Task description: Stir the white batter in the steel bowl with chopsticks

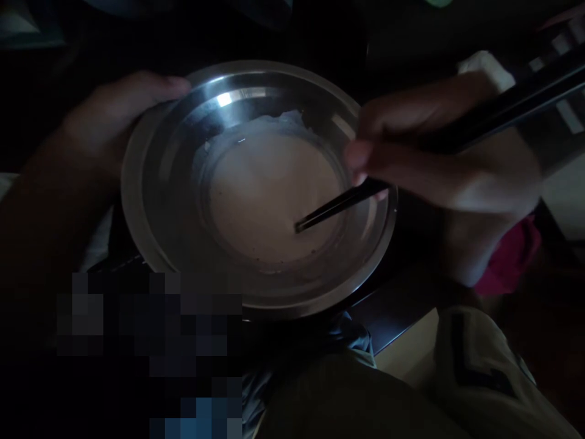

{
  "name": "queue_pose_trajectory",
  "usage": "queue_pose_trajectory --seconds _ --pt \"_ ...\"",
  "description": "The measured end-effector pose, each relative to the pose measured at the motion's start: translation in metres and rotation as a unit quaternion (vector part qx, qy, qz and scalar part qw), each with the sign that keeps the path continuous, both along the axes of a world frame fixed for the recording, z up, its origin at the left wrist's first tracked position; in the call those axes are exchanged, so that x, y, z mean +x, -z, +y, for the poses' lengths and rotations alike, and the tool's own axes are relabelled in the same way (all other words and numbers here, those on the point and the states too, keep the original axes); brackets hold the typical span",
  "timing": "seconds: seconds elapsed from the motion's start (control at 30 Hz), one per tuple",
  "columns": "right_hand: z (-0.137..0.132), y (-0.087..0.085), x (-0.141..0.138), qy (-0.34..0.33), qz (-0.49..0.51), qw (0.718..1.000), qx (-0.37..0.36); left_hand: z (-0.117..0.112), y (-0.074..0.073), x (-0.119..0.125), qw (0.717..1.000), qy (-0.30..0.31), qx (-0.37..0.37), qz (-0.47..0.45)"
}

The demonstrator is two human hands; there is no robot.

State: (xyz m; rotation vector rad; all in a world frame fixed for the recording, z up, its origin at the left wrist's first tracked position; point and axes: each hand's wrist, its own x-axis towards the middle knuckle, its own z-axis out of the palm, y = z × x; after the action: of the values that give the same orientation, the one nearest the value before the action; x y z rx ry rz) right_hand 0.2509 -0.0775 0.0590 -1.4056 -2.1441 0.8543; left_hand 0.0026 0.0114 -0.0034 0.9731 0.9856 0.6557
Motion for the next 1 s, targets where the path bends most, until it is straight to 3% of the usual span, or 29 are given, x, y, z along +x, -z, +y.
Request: queue_pose_trajectory --seconds 0.07,0.13,0.27,0.33,0.43,0.63,0.87,1.0 --pt "0.001 0.008 -0.006 -0.09 -0.028 0.995 -0.013 0.001 0.001 -0.001 1.0 -0.002 -0.001 0.008" --pt "0.0 0.015 -0.015 -0.12 -0.05 0.991 0.015 0.001 0.003 -0.001 1.0 0.001 0.006 0.001" --pt "-0.002 0.015 -0.021 0.001 -0.089 0.99 0.107 0.001 0.004 -0.001 1.0 0.008 0.019 -0.02" --pt "-0.002 0.007 -0.015 0.058 -0.116 0.987 0.098 0.0 0.003 -0.001 0.999 0.016 0.023 -0.02" --pt "-0.003 -0.002 -0.004 0.085 -0.126 0.987 0.054 -0.001 0.003 -0.002 0.999 0.022 0.036 -0.019" --pt "-0.004 0.01 -0.012 -0.069 -0.043 0.996 0.028 0.001 0.005 -0.001 0.999 0.028 0.035 -0.021" --pt "-0.002 0.012 -0.021 0.011 -0.058 0.994 0.091 -0.002 0.002 0.001 0.999 0.019 0.027 -0.016" --pt "0.004 0.006 -0.005 -0.054 -0.074 0.994 0.062 -0.001 0.003 -0.001 0.999 0.017 0.03 -0.032"
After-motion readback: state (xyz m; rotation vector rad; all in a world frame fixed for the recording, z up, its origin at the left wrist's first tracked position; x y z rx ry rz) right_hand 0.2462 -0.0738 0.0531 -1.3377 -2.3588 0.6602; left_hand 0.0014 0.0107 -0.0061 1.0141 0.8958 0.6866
